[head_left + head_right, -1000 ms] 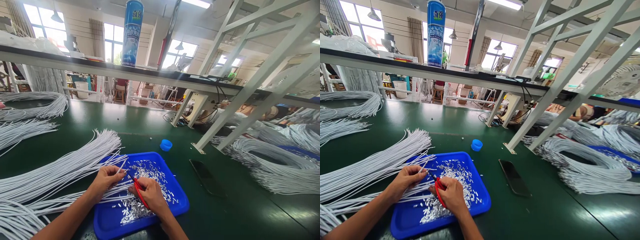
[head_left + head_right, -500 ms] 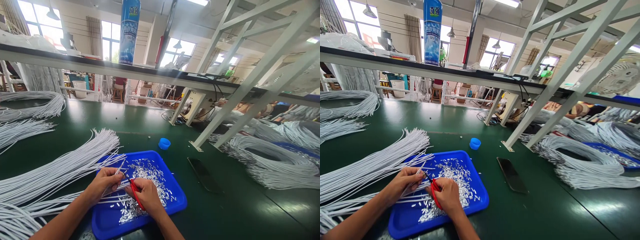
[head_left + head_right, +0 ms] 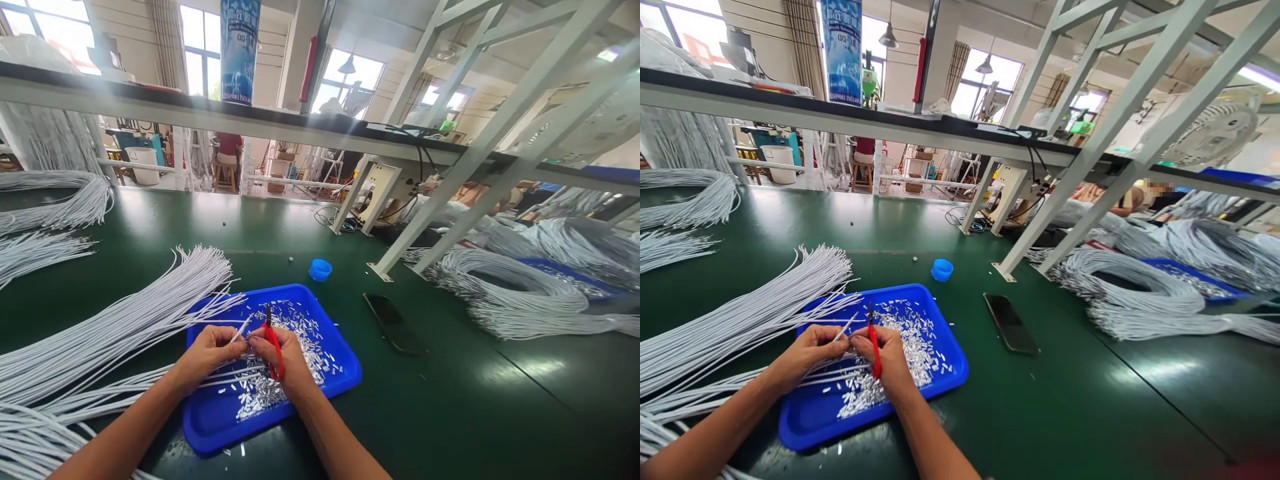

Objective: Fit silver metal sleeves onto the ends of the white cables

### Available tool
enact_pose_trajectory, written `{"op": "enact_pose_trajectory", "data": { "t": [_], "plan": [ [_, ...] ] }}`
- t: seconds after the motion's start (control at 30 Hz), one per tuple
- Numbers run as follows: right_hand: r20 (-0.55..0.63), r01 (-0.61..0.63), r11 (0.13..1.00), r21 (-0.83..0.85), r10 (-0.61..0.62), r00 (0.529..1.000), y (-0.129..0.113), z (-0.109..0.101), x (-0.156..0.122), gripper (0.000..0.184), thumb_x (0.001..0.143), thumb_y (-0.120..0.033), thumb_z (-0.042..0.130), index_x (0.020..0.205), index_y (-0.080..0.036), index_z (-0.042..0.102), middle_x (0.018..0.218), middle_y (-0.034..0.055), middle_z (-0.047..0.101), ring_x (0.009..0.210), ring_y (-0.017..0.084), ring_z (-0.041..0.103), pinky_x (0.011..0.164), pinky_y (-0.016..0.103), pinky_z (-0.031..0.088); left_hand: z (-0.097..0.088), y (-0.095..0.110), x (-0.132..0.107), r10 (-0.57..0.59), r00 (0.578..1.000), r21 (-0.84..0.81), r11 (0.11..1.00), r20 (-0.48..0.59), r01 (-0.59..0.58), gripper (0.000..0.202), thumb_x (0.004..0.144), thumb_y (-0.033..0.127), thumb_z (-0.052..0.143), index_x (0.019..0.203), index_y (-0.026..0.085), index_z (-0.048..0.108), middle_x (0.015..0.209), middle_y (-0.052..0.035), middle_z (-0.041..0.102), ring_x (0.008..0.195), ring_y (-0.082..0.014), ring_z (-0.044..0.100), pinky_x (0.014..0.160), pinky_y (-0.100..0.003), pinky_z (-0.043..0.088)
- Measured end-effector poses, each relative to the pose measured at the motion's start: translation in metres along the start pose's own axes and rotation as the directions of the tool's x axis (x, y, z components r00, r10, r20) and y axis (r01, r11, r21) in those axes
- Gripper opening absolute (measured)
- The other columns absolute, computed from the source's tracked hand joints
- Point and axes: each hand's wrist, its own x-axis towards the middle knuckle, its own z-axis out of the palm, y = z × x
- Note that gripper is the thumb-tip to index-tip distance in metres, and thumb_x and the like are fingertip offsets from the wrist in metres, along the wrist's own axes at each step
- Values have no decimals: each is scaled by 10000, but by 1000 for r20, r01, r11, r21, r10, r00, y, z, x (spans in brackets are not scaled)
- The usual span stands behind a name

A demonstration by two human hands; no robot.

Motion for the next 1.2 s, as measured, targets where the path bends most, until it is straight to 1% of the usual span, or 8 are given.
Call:
{"op": "enact_pose_trajectory", "data": {
  "t": [0.17,0.27,0.4,0.6,0.7,0.8,0.97,1.2],
  "plan": [
    [-118,261,867,-424,-339,934,1,2,-6,193,704,-294,576,557,-171,555,613,24,534,651,153,476,603,268,383,3,-2,2,13,991,205,979,-132,15,332,725,407,619,559,125,564,512,52,397,504,-85,312,491,-227,235],
    [-187,137,989,-57,-146,971,-1,-6,-2,236,729,-350,568,577,-175,523,517,-21,450,515,116,425,510,245,366,1,-1,2,68,994,201,978,-87,-49,286,715,383,642,615,116,620,571,37,444,549,-95,367,530,-224,284],
    [-269,37,931,363,67,961,-6,-20,5,319,689,-423,647,558,-169,503,473,-52,412,450,82,376,448,216,320,-2,1,1,56,998,188,981,-14,-52,267,738,381,630,696,119,658,641,17,489,605,-110,410,583,-233,325],
    [-69,27,991,128,-19,997,-7,-16,0,224,658,-360,706,717,-148,663,586,-30,515,527,83,399,506,213,312,0,5,3,82,990,351,929,112,-116,378,803,424,535,586,122,606,603,33,402,566,-99,341,526,-230,278],
    [-114,79,997,18,-76,991,-3,-13,-2,221,690,-356,681,637,-146,639,541,-45,458,508,78,357,489,213,283,1,8,4,82,992,393,912,96,-114,300,763,419,591,757,134,684,640,18,465,582,-108,385,535,-229,306],
    [-147,71,997,21,-68,987,0,-14,-1,259,684,-369,682,591,-147,590,507,-60,402,484,70,313,460,207,254,5,11,8,51,998,282,958,-26,-41,345,654,366,710,913,140,672,659,18,519,579,-106,436,540,-221,346],
    [-116,32,998,60,-24,993,1,-18,1,337,709,-453,633,590,-147,558,504,-57,387,478,75,314,457,208,258,10,16,14,-14,995,130,991,-97,26,271,610,324,749,753,117,647,561,20,559,515,-95,478,505,-211,365],
    [18,33,890,-455,-28,999,-3,-29,2,298,721,-458,616,644,-172,576,585,-38,461,562,105,395,511,212,275,-1,17,16,-26,977,-100,995,-211,5,264,657,344,726,777,120,654,528,55,448,436,-29,315,408,-161,185]
  ]
}}
